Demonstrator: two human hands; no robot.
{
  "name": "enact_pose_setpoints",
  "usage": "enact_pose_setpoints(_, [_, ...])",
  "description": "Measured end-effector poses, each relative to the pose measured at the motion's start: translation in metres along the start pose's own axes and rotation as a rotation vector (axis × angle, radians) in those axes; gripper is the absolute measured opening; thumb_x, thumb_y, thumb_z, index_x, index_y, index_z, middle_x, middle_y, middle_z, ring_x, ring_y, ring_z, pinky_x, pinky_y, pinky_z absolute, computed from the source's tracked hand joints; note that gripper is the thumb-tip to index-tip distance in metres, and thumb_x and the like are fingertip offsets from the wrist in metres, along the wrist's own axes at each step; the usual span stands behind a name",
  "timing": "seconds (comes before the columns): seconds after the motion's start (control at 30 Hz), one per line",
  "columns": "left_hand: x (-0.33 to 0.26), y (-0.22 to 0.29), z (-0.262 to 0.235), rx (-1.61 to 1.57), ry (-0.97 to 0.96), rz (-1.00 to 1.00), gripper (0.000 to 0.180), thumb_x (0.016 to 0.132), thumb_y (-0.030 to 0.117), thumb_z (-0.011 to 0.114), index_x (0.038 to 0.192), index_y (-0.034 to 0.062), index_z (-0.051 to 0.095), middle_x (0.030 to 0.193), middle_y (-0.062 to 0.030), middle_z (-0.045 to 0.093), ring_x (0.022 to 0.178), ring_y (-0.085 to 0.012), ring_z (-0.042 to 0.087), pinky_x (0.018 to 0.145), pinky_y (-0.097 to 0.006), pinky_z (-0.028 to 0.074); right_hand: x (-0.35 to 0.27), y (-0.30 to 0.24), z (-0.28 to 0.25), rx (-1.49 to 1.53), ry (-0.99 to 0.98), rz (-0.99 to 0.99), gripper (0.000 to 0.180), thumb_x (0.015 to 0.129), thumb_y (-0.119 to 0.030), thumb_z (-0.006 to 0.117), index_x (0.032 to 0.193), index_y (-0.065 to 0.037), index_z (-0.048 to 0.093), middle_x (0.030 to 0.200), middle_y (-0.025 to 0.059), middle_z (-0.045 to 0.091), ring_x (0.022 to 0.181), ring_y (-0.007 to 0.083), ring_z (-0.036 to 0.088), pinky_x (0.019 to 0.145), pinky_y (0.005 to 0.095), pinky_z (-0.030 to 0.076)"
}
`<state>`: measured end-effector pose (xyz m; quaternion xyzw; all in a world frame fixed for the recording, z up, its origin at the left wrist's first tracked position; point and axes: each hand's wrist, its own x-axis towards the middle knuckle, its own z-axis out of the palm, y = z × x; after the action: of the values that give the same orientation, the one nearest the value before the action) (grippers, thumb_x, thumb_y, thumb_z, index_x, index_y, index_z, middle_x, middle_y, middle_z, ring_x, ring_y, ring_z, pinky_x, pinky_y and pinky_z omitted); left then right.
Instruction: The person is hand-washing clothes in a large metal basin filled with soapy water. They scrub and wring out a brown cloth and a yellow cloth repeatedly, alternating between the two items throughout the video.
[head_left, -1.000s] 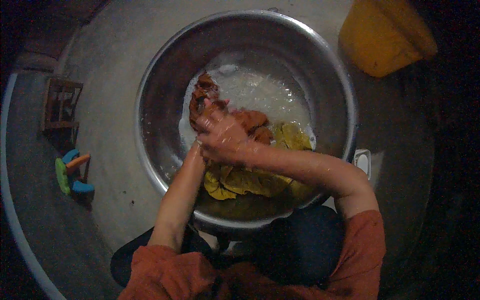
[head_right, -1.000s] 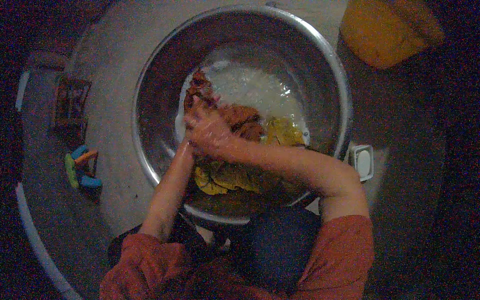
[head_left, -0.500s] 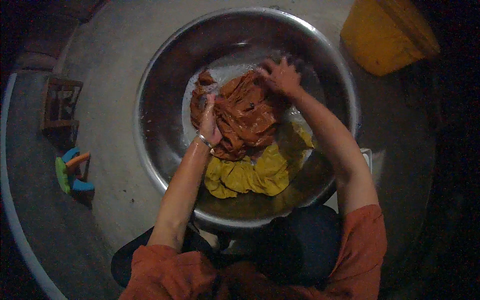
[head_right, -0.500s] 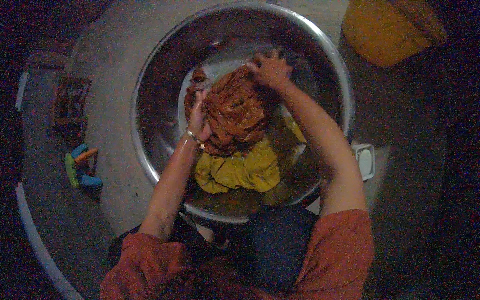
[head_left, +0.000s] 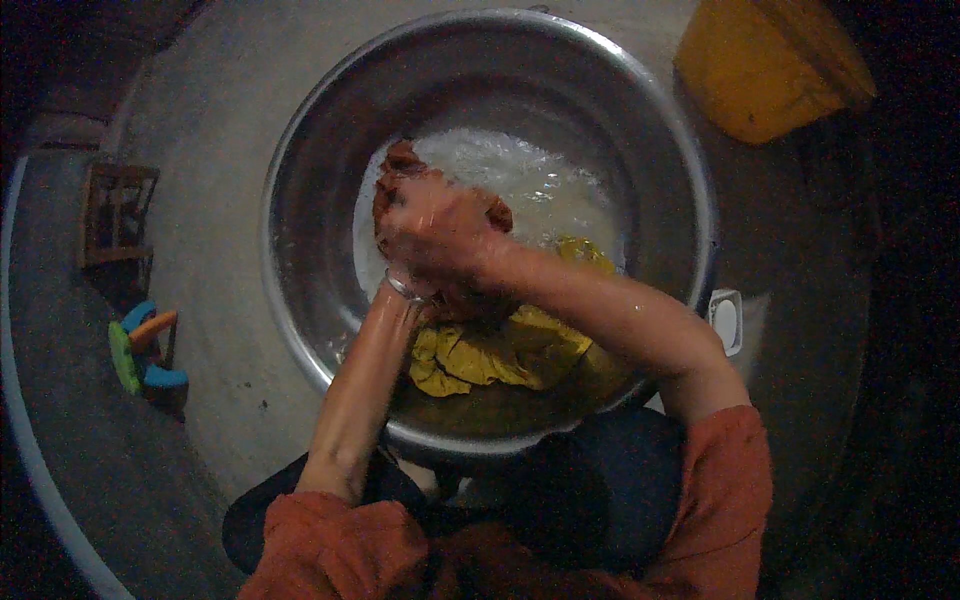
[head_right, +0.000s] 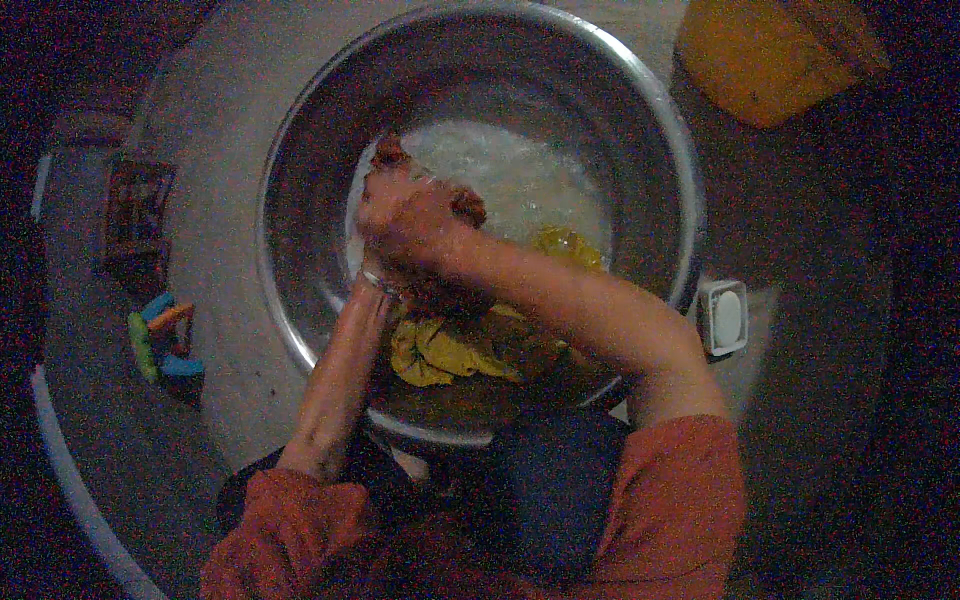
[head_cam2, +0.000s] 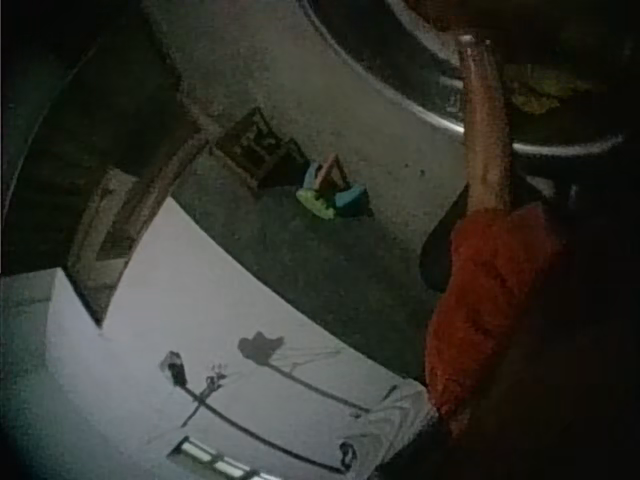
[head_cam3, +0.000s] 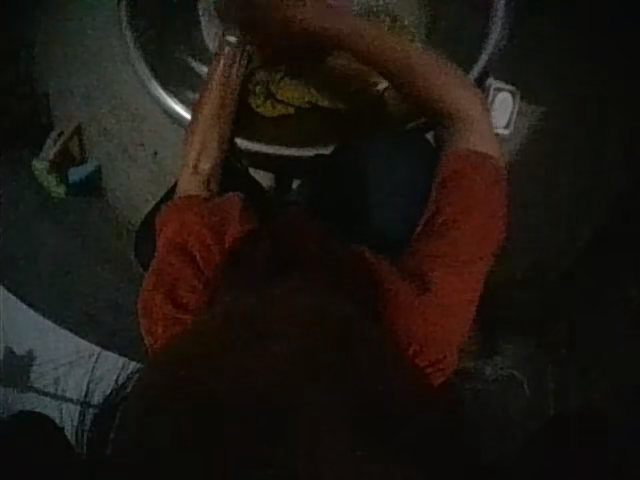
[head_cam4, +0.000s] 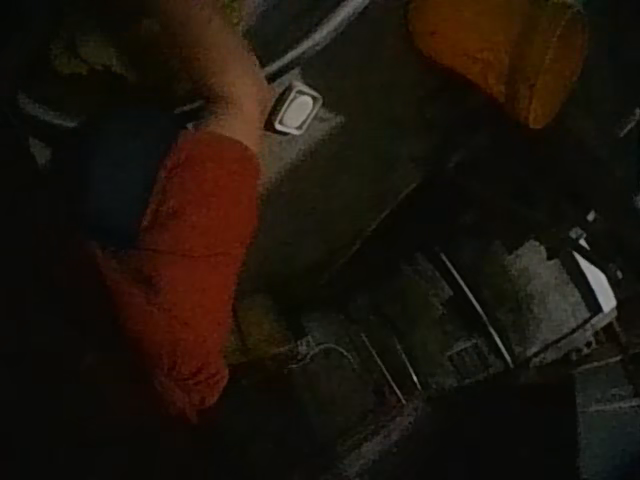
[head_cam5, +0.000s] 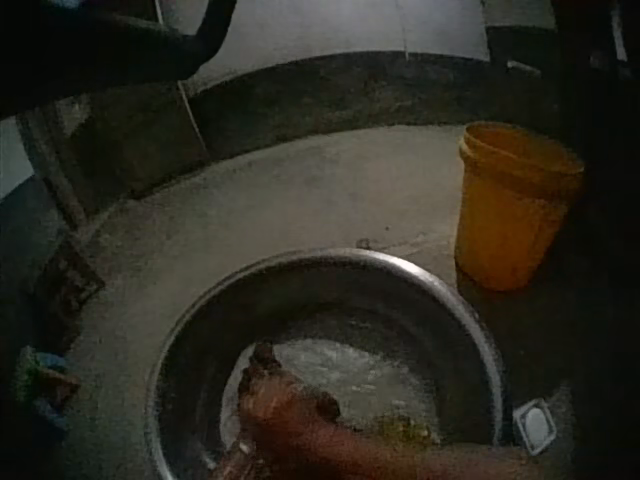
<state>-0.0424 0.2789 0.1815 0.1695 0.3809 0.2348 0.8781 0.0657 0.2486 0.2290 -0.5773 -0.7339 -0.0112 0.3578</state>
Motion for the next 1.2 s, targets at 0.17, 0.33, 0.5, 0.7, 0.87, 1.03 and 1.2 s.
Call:
enact_pose_setpoints(0.17, [-0.004,-0.002,0.037,0.223,0.032,0.133,0.049,0.087,0.043,0.037,0.124,0.0097,0.037,0.123,-0.0077,0.041,0.113,-0.0234,0.040,0.095,-0.041,0.033,-0.005,0.120,-0.003,-0.295,-0.059,0.527,0.028,0.080,-0.038,0.049,0.086,-0.014,0.061,0.090,0.0157,0.051,0.079,0.0345,0.054,0.072,0.0410,0.045])
enact_pose_setpoints(0.33, [0.026,0.003,-0.023,0.214,-0.098,0.068,0.072,0.081,0.058,0.038,0.133,0.0104,0.020,0.133,-0.0071,0.027,0.121,-0.0246,0.029,0.098,-0.042,0.027,-0.041,0.130,-0.011,-0.208,-0.149,0.656,0.034,0.077,-0.040,0.051,0.097,-0.012,0.057,0.104,0.0182,0.044,0.095,0.0359,0.048,0.077,0.0418,0.043])
enact_pose_setpoints(0.5, [0.001,0.009,0.010,0.074,-0.091,0.001,0.067,0.080,0.058,0.041,0.126,0.0102,0.036,0.126,-0.0086,0.039,0.117,-0.0248,0.036,0.097,-0.040,0.030,-0.034,0.021,-0.006,0.157,-0.142,0.192,0.025,0.066,-0.030,0.062,0.084,-0.013,0.060,0.096,0.0182,0.048,0.088,0.0342,0.051,0.070,0.0424,0.044])
enact_pose_setpoints(0.7, [-0.003,0.003,0.002,0.164,-0.090,0.184,0.057,0.082,0.053,0.041,0.120,0.0104,0.043,0.120,-0.0071,0.045,0.109,-0.0252,0.045,0.092,-0.041,0.036,-0.020,-0.022,-0.006,0.133,-0.164,-0.065,0.013,0.065,-0.025,0.061,0.067,-0.012,0.058,0.078,0.0137,0.054,0.077,0.0281,0.055,0.049,0.0355,0.045])
enact_pose_setpoints(0.87, [-0.002,-0.002,0.033,0.011,-0.040,0.036,0.055,0.082,0.050,0.043,0.117,0.0082,0.044,0.115,-0.0060,0.048,0.106,-0.0221,0.047,0.090,-0.037,0.039,-0.004,0.073,0.017,0.262,0.039,0.309,0.026,0.076,-0.033,0.050,0.072,-0.010,0.061,0.074,0.0114,0.057,0.069,0.0277,0.057,0.061,0.0390,0.044])
enact_pose_setpoints(1.03, [0.023,0.002,-0.005,0.077,-0.140,-0.038,0.061,0.082,0.052,0.042,0.122,0.0063,0.039,0.122,-0.0065,0.043,0.110,-0.0244,0.044,0.093,-0.041,0.036,-0.031,0.164,-0.019,-0.378,-0.160,0.709,0.041,0.080,-0.045,0.046,0.096,-0.010,0.060,0.094,0.0205,0.052,0.089,0.0280,0.053,0.074,0.0375,0.044])
enact_pose_setpoints(1.2, [0.014,0.007,0.007,0.069,-0.090,-0.027,0.061,0.082,0.053,0.040,0.122,0.0067,0.039,0.122,-0.0076,0.043,0.111,-0.0255,0.042,0.094,-0.041,0.034,-0.049,0.117,0.007,0.032,-0.219,0.705,0.041,0.078,-0.044,0.050,0.100,-0.011,0.060,0.103,0.0225,0.048,0.101,0.0335,0.046,0.079,0.0411,0.043])
